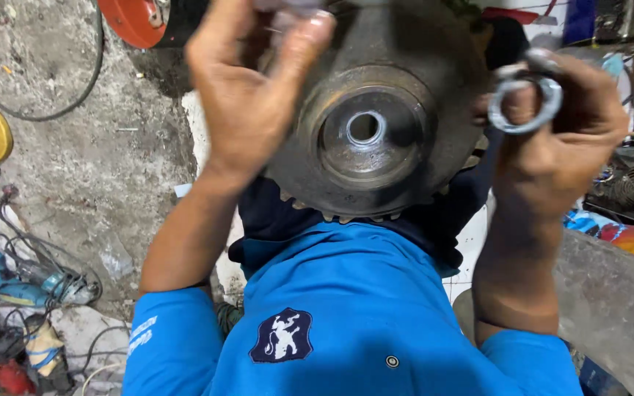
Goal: Cleaning and measuring the bore of a large metal sprocket using a rag, liquid, and a vernier caliper.
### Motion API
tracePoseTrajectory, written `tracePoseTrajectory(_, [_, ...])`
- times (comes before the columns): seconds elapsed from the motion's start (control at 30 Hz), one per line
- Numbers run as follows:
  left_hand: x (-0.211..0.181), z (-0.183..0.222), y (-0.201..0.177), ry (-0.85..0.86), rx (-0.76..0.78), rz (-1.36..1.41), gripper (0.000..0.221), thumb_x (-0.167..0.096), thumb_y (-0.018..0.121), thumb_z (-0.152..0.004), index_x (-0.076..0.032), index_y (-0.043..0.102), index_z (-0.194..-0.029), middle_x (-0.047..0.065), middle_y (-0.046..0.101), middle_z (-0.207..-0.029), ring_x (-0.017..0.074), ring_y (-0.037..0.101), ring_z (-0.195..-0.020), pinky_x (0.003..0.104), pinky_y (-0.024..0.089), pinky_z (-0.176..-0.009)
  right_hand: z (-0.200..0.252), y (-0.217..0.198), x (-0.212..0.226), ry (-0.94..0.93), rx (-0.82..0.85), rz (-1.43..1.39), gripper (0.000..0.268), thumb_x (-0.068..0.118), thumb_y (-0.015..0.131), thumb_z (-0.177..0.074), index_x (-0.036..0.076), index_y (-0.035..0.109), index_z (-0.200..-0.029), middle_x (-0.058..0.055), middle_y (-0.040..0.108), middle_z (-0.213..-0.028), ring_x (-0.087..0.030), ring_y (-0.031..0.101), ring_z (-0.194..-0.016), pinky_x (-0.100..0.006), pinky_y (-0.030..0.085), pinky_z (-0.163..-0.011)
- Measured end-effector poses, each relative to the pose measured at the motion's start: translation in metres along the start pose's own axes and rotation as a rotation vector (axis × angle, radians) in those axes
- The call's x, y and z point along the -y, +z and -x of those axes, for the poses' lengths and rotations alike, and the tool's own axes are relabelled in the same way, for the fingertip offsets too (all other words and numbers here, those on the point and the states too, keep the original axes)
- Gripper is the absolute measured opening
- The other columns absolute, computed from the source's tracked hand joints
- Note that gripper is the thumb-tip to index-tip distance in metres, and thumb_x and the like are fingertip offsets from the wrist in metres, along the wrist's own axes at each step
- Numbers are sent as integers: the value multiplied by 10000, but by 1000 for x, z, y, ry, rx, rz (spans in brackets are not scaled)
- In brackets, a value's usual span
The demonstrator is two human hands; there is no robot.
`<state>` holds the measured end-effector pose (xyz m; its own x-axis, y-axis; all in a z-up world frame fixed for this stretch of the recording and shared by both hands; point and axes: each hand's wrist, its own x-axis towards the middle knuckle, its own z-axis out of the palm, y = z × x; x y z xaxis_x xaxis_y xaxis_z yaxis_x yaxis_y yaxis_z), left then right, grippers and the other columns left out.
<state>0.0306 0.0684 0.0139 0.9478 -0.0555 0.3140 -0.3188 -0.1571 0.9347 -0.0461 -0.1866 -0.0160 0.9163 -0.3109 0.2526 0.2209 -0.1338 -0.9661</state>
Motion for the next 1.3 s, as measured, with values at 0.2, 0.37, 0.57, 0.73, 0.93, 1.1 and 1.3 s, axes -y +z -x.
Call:
tracePoseTrajectory(0.2, [30, -4, -67, 214, 48, -372, 121, 35, 738, -1119, 56, 626, -1079, 171, 614, -992, 276, 672, -890, 375, 559, -773, 11, -52, -36, 304, -83, -1, 240, 162, 714, -1129, 103, 595, -1329, -136, 634, -1166, -225, 729, -918, -280, 622, -745])
tracePoseTrajectory(0.37, [21, -6, -89, 335, 156, -558, 93, 40, 708, -1187, 99, 659, -1134, 222, 612, -1052, 314, 581, -900, 418, 482, -734, 8, -70, -45, 518, -214, -164, 356, 80, 660, -974, 106, 642, -1328, -91, 676, -1113, -233, 762, -909, -241, 658, -765])
tracePoseTrajectory(0.57, [15, 0, -72, 479, 447, -622, 160, 35, 758, -1113, 97, 675, -1236, 285, 647, -1119, 409, 640, -985, 488, 525, -806, 1, -67, -25, 612, -281, -238, 596, 69, 508, -751, 70, 679, -1322, -149, 712, -1175, -281, 799, -934, -240, 675, -772])
tracePoseTrajectory(0.73, [12, -2, -48, 669, 589, -711, 158, -83, 665, -1100, 36, 679, -1204, 224, 623, -1066, 377, 617, -927, 465, 453, -716, -6, -73, -22, 554, -209, -382, 637, 106, 600, -754, 65, 662, -1386, -176, 714, -1349, -303, 781, -1046, -235, 676, -854])
tracePoseTrajectory(0.93, [25, 4, -33, 558, 591, -656, 157, -112, 669, -1085, 13, 693, -1177, 207, 653, -1057, 367, 647, -953, 471, 504, -785, -30, -79, -4, 514, -158, -535, 657, 106, 659, -766, -15, 608, -1409, -213, 687, -1332, -305, 768, -1047, -228, 686, -897])
tracePoseTrajectory(1.1, [34, 8, -30, 468, 594, -557, 146, -59, 618, -1075, 22, 667, -1185, 229, 657, -1098, 389, 643, -953, 488, 514, -841, -51, -82, -6, 492, -124, -556, 574, 77, 619, -823, 61, 642, -1397, -201, 676, -1414, -325, 739, -1176, -262, 668, -988])
tracePoseTrajectory(1.3, [35, 8, -27, 390, 552, -497, 129, -36, 651, -1046, 38, 685, -1146, 225, 667, -1087, 375, 648, -954, 476, 511, -899, -83, -92, -22, 452, -136, -407, 243, 129, 695, -968, 78, 635, -1198, -107, 714, -1205, -257, 774, -1121, -230, 667, -1014])
